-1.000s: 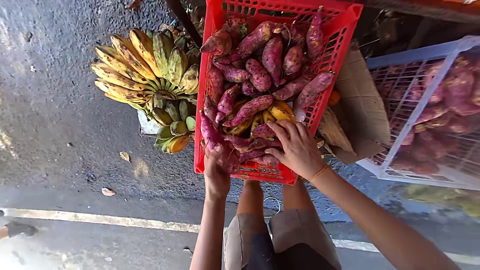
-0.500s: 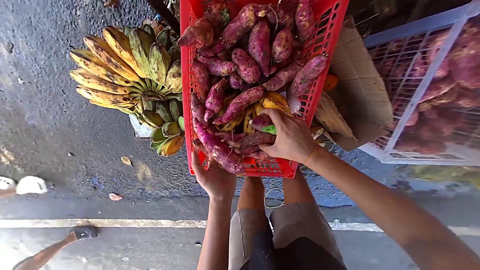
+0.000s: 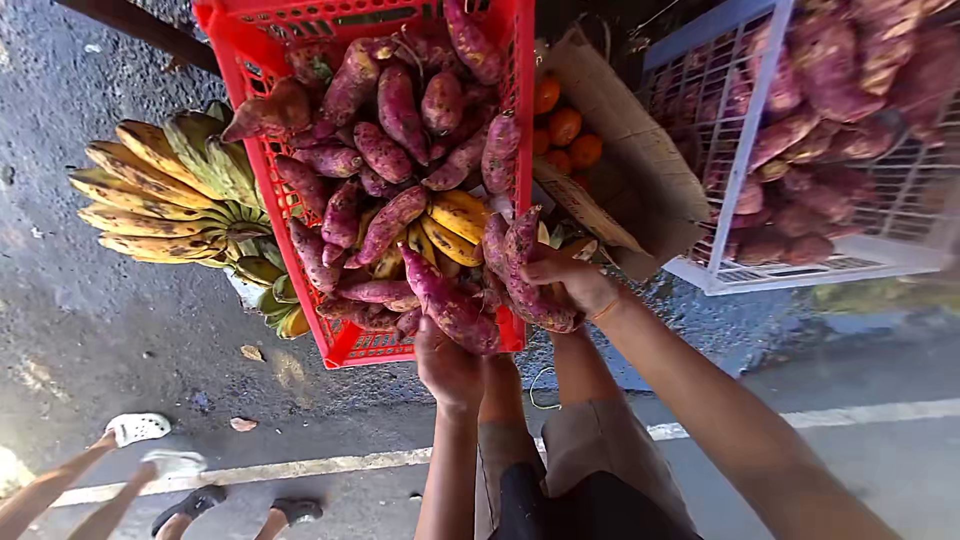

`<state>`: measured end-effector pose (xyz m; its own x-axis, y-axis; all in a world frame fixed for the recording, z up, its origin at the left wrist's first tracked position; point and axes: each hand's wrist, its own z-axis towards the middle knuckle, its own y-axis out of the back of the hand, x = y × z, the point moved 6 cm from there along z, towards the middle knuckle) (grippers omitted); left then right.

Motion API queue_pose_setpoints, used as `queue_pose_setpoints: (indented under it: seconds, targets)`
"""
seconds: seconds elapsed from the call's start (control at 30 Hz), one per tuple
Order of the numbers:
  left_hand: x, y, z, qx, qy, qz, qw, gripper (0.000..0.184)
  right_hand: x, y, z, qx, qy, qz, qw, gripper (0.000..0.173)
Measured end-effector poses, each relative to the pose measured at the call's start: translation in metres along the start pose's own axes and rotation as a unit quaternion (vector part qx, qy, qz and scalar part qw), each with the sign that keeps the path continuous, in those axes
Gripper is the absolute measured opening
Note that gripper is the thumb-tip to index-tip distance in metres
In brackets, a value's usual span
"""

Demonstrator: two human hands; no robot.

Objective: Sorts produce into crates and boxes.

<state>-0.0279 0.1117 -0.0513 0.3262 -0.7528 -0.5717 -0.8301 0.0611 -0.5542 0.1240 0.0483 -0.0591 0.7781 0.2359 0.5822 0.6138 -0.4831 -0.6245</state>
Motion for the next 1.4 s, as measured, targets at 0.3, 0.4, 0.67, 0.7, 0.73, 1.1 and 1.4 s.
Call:
queue_pose_setpoints:
  seconds: [0.3,0.4,0.67,0.7,0.73,1.1,1.4]
  targets:
    - [0.083,-0.071,-0.007,0.013,0.05,0.174,0.983,0.073,0.046,0.063,-0.066,-0.19,0.123,-0.287,0.931,0.067]
    - [0.129,-0.093,-0.018,0.145,0.122,0.279,0.941,0.104,0.037,0.117,-0.086,-0.234,0.025,-0.254,0.938,0.1]
    - [0.177,-0.134,0.021,0.149,0.186,0.417,0.877,0.09,0.044,0.21,-0.068,-0.104,-0.158,-0.159,0.969,0.075]
    - [0.179,-0.136,0.032,0.11,0.177,0.449,0.869,0.084,0.042,0.215,-0.059,-0.103,-0.161,-0.147,0.971,0.064]
    - [0.181,-0.139,0.045,0.077,0.171,0.472,0.862,0.077,0.041,0.222,-0.05,-0.114,-0.163,-0.138,0.97,0.056]
    - [0.217,-0.176,0.085,0.069,0.18,0.794,0.577,0.088,0.05,0.256,-0.031,-0.292,-0.12,-0.512,0.799,0.056]
    - [0.248,-0.153,0.075,0.249,0.175,0.631,0.714,0.047,0.06,0.252,-0.053,-0.27,-0.045,-0.463,0.843,0.085]
